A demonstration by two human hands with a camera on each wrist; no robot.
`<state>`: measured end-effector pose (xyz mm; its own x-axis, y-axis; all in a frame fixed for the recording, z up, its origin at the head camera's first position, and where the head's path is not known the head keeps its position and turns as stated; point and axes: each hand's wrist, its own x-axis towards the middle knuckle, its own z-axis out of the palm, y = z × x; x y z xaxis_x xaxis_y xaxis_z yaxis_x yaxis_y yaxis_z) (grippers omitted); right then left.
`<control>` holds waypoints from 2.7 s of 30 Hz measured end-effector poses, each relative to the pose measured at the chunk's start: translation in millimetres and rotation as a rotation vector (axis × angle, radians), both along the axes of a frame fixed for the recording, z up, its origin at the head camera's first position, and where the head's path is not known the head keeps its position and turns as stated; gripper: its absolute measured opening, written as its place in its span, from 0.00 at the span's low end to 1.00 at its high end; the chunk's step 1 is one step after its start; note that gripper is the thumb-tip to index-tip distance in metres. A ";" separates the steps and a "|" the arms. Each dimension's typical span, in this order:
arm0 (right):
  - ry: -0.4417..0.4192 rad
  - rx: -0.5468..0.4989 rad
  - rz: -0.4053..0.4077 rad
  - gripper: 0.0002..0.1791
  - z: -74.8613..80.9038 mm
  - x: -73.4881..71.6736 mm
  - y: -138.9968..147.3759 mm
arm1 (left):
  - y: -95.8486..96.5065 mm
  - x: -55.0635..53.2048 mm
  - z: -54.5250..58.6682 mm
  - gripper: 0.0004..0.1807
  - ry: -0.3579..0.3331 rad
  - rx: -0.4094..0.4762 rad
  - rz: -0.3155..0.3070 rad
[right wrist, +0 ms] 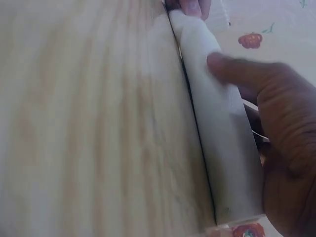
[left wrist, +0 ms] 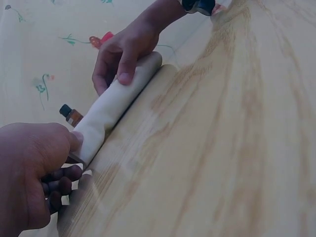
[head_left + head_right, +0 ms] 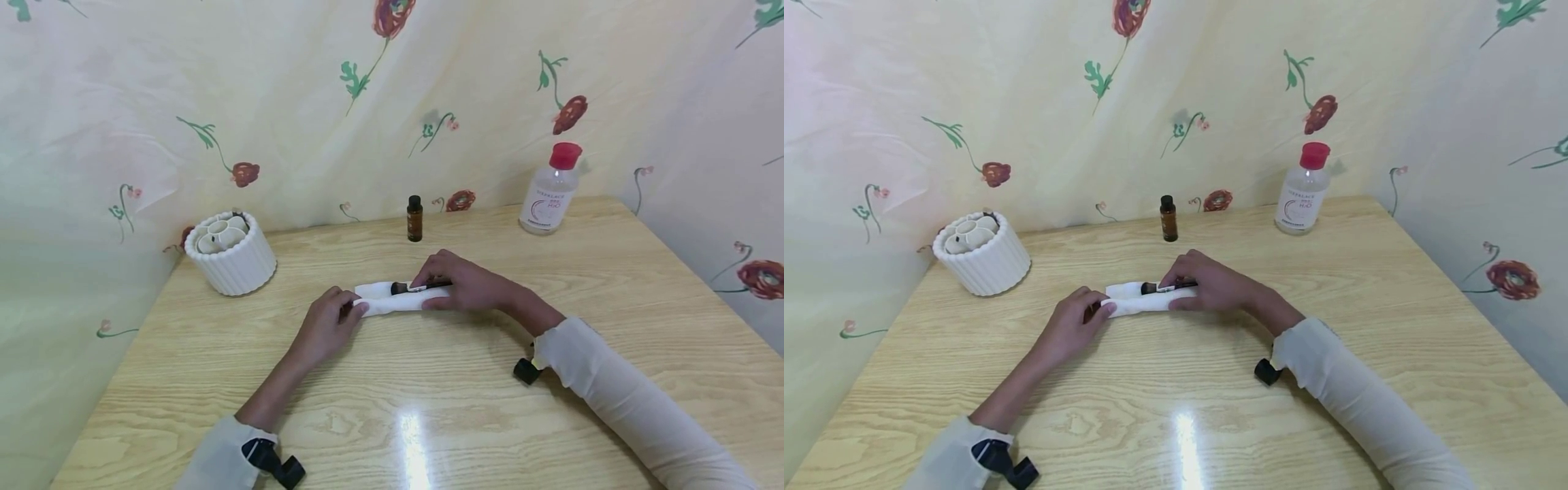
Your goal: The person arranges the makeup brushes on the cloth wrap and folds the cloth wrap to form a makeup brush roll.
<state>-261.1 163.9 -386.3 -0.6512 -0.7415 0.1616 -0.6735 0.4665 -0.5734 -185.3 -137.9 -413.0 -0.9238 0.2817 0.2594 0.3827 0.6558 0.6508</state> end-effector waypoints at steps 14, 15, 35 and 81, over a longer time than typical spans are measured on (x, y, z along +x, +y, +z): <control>0.098 0.015 -0.009 0.08 -0.7 5.2 -6.1 | -0.8 -1.5 -1.1 0.11 0.013 -0.011 0.007; 0.105 0.014 -0.009 0.08 -0.9 5.6 -6.4 | -0.8 -1.5 -1.2 0.11 0.013 -0.010 0.007; 0.260 0.016 -0.121 0.08 -0.2 24.4 -17.4 | 0.5 -1.1 0.8 0.12 0.003 -0.008 0.010; 0.075 0.027 -0.139 0.11 2.7 32.4 -10.7 | -2.6 -0.9 -0.9 0.09 0.016 -0.010 -0.025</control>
